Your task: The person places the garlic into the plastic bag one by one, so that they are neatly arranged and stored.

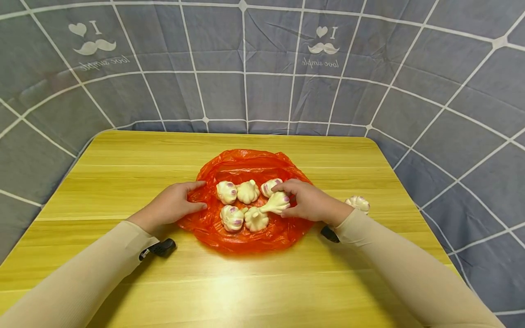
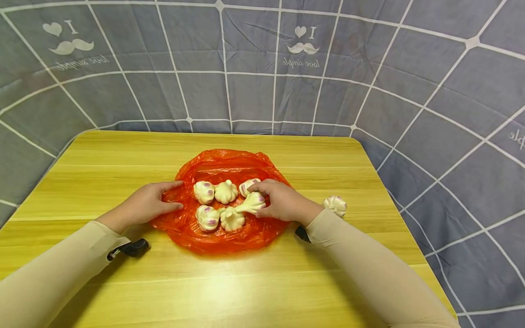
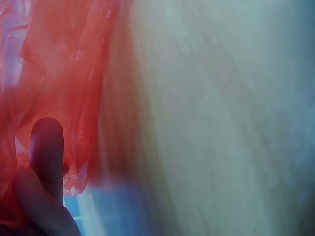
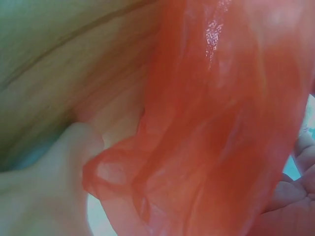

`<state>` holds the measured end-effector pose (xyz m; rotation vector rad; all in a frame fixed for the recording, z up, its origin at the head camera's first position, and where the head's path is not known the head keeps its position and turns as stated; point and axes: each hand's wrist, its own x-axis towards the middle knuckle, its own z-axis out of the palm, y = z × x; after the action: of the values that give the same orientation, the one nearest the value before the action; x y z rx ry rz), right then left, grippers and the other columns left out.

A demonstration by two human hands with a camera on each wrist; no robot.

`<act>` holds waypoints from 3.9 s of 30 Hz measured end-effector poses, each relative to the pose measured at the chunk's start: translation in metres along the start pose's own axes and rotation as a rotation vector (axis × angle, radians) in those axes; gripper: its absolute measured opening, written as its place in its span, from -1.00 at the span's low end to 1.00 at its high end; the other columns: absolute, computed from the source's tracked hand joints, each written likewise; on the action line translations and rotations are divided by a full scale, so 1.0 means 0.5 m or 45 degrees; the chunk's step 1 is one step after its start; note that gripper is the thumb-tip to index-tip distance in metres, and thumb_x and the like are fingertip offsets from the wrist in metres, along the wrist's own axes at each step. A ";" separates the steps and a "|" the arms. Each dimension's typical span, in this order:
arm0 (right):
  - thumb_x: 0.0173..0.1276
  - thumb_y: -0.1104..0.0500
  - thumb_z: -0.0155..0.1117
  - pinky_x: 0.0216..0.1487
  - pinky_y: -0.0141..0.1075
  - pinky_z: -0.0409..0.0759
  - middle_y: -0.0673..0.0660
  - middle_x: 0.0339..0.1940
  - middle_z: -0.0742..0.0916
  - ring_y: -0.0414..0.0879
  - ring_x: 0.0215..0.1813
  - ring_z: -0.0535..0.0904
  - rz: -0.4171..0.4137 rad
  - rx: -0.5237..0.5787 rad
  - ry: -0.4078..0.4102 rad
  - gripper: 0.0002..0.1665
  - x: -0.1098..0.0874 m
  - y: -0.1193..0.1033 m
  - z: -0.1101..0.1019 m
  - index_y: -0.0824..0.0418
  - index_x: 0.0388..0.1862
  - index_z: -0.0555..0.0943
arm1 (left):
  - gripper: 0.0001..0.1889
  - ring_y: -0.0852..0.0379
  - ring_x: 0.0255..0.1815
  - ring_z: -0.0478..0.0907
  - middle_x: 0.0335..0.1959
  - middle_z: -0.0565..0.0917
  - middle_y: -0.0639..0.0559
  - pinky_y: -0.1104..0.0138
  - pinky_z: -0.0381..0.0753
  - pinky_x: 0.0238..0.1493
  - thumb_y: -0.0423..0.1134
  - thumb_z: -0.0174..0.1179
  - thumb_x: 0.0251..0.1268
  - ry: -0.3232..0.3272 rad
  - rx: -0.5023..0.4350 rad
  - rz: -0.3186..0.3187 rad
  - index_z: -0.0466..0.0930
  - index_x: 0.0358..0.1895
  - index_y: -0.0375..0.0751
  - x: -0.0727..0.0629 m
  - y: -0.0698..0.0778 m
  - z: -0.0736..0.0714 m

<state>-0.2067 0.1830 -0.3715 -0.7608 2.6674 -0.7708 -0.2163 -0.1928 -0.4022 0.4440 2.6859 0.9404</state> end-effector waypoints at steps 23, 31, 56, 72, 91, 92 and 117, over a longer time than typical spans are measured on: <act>0.27 0.09 0.62 0.20 -0.12 0.56 0.12 0.14 0.64 -0.01 0.03 0.52 -0.006 -0.101 -0.102 -0.29 0.009 0.016 -0.017 0.05 0.39 0.59 | -0.20 -0.26 0.36 0.54 0.47 0.50 -0.37 -0.15 0.51 0.44 -0.06 0.40 0.38 -0.003 -0.011 -0.028 0.33 0.59 -0.29 0.010 0.022 -0.003; 0.25 0.09 0.64 0.30 -0.06 0.59 0.15 0.27 0.65 0.02 0.11 0.56 0.021 -0.051 -0.092 -0.24 0.012 0.021 -0.029 0.08 0.42 0.58 | -0.21 -0.29 0.41 0.51 0.46 0.51 -0.37 -0.17 0.44 0.49 -0.08 0.40 0.37 0.001 -0.016 -0.029 0.33 0.58 -0.30 0.014 0.029 -0.004; 0.33 0.27 0.53 0.32 0.12 0.64 0.28 0.33 0.68 0.20 0.25 0.65 0.069 0.272 0.043 -0.27 -0.047 0.063 -0.126 0.29 0.46 0.52 | -0.20 -0.26 0.36 0.54 0.46 0.51 -0.37 -0.15 0.49 0.46 -0.07 0.40 0.38 -0.014 -0.016 -0.044 0.33 0.59 -0.30 0.018 0.034 -0.008; 0.34 0.25 0.53 0.43 0.23 0.52 0.41 0.40 0.62 0.36 0.36 0.56 0.111 0.173 0.147 -0.27 -0.103 0.150 -0.175 0.31 0.46 0.51 | -0.20 -0.29 0.40 0.50 0.47 0.50 -0.37 -0.17 0.46 0.47 -0.06 0.39 0.39 -0.023 -0.022 -0.049 0.32 0.59 -0.29 0.019 0.034 -0.009; 0.34 0.03 0.56 0.44 0.36 0.43 0.30 0.57 0.49 0.43 0.51 0.37 0.295 0.093 -0.026 -0.10 -0.168 0.231 -0.210 0.19 0.58 0.41 | -0.21 -0.18 0.23 0.59 0.45 0.52 -0.37 -0.07 0.62 0.34 -0.06 0.40 0.39 -0.028 -0.037 -0.051 0.33 0.59 -0.30 0.018 0.036 -0.012; 0.34 0.03 0.56 0.43 0.35 0.44 0.31 0.57 0.49 0.43 0.51 0.36 0.297 0.097 -0.029 -0.10 -0.170 0.234 -0.210 0.20 0.58 0.41 | -0.20 -0.16 0.21 0.60 0.44 0.53 -0.37 -0.03 0.64 0.31 -0.06 0.40 0.39 -0.028 -0.035 -0.053 0.33 0.59 -0.30 0.018 0.035 -0.011; 0.25 0.16 0.61 -0.07 -0.45 0.62 0.27 0.11 0.71 -0.05 -0.01 0.59 0.296 0.207 -0.149 -0.07 -0.190 0.268 -0.203 0.35 0.54 0.42 | -0.19 -0.02 -0.09 0.61 0.42 0.54 -0.38 0.28 0.67 -0.13 -0.06 0.41 0.37 -0.043 -0.053 -0.063 0.32 0.59 -0.30 0.021 0.033 -0.012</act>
<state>-0.2218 0.3744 -0.3523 -0.4322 2.4942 -0.8408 -0.2247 -0.1799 -0.3885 0.3792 2.6297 0.9638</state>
